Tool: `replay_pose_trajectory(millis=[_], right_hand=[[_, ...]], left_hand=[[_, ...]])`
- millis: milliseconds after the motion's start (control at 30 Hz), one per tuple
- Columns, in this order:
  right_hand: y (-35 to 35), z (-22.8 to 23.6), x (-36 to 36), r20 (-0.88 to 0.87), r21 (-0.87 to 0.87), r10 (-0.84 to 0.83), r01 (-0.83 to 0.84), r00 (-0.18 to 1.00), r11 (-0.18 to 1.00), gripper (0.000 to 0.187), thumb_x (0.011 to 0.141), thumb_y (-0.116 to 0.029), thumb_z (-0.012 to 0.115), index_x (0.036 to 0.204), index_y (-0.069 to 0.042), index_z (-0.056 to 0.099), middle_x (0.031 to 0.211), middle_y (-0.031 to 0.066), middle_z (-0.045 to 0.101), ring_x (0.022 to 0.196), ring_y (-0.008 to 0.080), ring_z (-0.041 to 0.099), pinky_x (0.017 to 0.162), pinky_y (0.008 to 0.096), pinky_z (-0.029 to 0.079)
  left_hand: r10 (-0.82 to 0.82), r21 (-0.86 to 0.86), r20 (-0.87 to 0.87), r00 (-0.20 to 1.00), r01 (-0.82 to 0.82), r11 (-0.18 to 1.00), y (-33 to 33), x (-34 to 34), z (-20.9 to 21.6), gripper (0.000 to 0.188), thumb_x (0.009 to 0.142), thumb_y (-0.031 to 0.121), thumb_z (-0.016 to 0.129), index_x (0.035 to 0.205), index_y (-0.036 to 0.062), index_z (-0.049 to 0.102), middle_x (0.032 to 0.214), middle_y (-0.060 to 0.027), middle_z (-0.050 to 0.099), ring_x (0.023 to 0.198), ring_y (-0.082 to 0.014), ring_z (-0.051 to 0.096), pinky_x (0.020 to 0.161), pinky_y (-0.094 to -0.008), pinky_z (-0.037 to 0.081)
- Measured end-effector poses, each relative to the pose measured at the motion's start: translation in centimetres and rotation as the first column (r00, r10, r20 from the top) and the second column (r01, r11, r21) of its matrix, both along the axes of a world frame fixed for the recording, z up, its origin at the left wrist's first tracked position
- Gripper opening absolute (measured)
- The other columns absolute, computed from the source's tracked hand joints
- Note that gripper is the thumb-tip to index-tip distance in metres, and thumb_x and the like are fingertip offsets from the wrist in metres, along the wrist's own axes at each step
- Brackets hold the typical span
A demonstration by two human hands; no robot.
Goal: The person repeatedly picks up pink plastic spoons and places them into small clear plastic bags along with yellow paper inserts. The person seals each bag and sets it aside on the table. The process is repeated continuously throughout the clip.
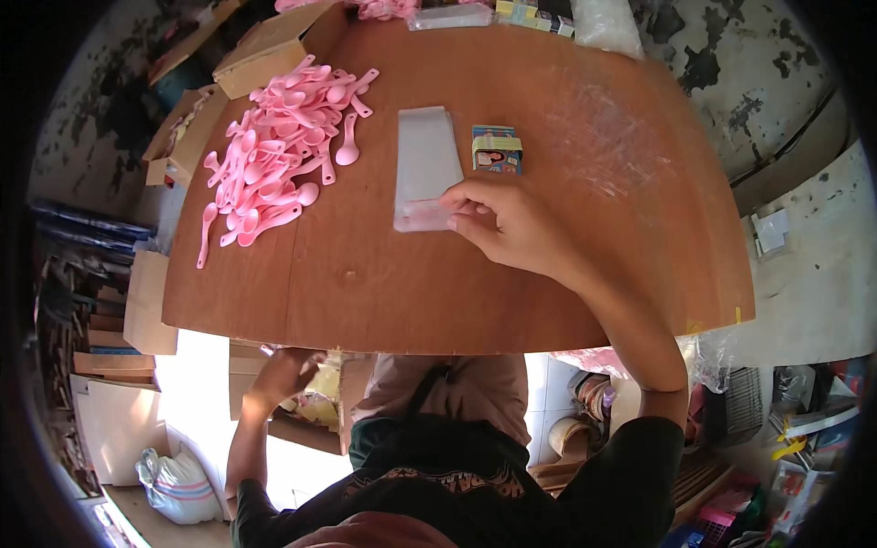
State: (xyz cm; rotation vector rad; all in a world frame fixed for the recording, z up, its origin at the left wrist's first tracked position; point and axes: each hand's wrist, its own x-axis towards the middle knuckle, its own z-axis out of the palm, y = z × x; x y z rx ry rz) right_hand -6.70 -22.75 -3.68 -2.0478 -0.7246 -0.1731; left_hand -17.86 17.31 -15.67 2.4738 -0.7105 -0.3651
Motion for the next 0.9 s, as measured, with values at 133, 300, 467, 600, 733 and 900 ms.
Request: replay_pose_trajectory(millis=[133, 300, 467, 600, 733, 900], right_hand=[[1.8, -1.0, 0.9, 0.119, -0.078, 0.062, -0.053, 0.991, 0.996, 0.016, 0.079, -0.003, 0.070, 0.094, -0.003, 0.065, 0.085, 0.0105, 0.065, 0.071, 0.0234, 0.065, 0.064, 0.0312, 0.051], [2.5, -2.1, 2.5, 0.258, -0.255, -0.050, 0.118, 0.965, 0.960, 0.018, 0.080, -0.006, 0.068, 0.097, -0.002, 0.066, 0.096, 0.0100, 0.065, 0.089, 0.0260, 0.062, 0.077, 0.0360, 0.050], [2.3, -3.9, 2.4, 0.378, -0.306, -0.100, 0.226, 0.920, 0.925, 0.025, 0.079, -0.012, 0.070, 0.102, -0.005, 0.066, 0.111, 0.0105, 0.060, 0.105, 0.0304, 0.055, 0.089, 0.0435, 0.044], [2.6, -3.2, 1.9, 0.506, -0.302, -0.067, 0.249, 0.860, 0.920, 0.029, 0.079, -0.015, 0.071, 0.107, -0.007, 0.066, 0.116, 0.0113, 0.057, 0.109, 0.0314, 0.053, 0.098, 0.0469, 0.039], [1.3, -3.5, 2.0, 0.469, -0.258, -0.113, 0.259, 0.876, 0.931, 0.030, 0.079, -0.017, 0.072, 0.107, -0.007, 0.066, 0.117, 0.0109, 0.056, 0.111, 0.0316, 0.053, 0.101, 0.0500, 0.036], [2.8, -0.7, -0.5, 0.437, -0.343, 0.085, 0.079, 0.895, 0.936, 0.042, 0.075, -0.029, 0.076, 0.111, -0.009, 0.065, 0.121, 0.0108, 0.055, 0.117, 0.0319, 0.050, 0.105, 0.0530, 0.033]], left_hand=[[0.488, 0.530, 0.045, 0.872, -0.434, 0.728, 13.4, -0.6, -15.6, 0.049, 0.072, 0.016, 0.072, 0.118, 0.0054, 0.059, 0.113, -0.0261, 0.061, 0.103, -0.0363, 0.062, 0.085, -0.0447, 0.052], [0.437, 0.564, -0.311, 0.844, -0.206, 0.799, 16.0, -3.1, -25.4, 0.080, 0.071, 0.041, 0.077, 0.135, 0.0049, 0.046, 0.145, -0.0304, 0.032, 0.127, -0.0385, 0.046, 0.105, -0.0411, 0.040], [0.631, 0.148, -0.497, 0.596, -0.658, 0.738, 14.5, -5.4, -34.2, 0.069, 0.078, 0.036, 0.074, 0.133, 0.0019, 0.048, 0.141, -0.0301, 0.039, 0.118, -0.0371, 0.055, 0.098, -0.0433, 0.045], [0.889, 0.245, -0.433, 0.152, -0.929, 0.278, 19.6, -14.1, -41.1, 0.058, 0.087, 0.041, 0.062, 0.127, 0.0001, 0.054, 0.130, -0.0205, 0.056, 0.120, -0.0355, 0.053, 0.103, -0.0417, 0.040], [0.777, 0.293, -0.624, 0.080, -0.898, 0.328, 13.6, -15.1, -43.3, 0.057, 0.087, 0.040, 0.062, 0.128, 0.0004, 0.054, 0.129, -0.0204, 0.056, 0.119, -0.0348, 0.053, 0.102, -0.0411, 0.040], [0.762, 0.329, -0.641, 0.089, -0.866, 0.377, 12.8, -14.6, -42.8, 0.056, 0.088, 0.038, 0.062, 0.128, 0.0006, 0.053, 0.128, -0.0203, 0.057, 0.118, -0.0340, 0.054, 0.101, -0.0404, 0.041]])
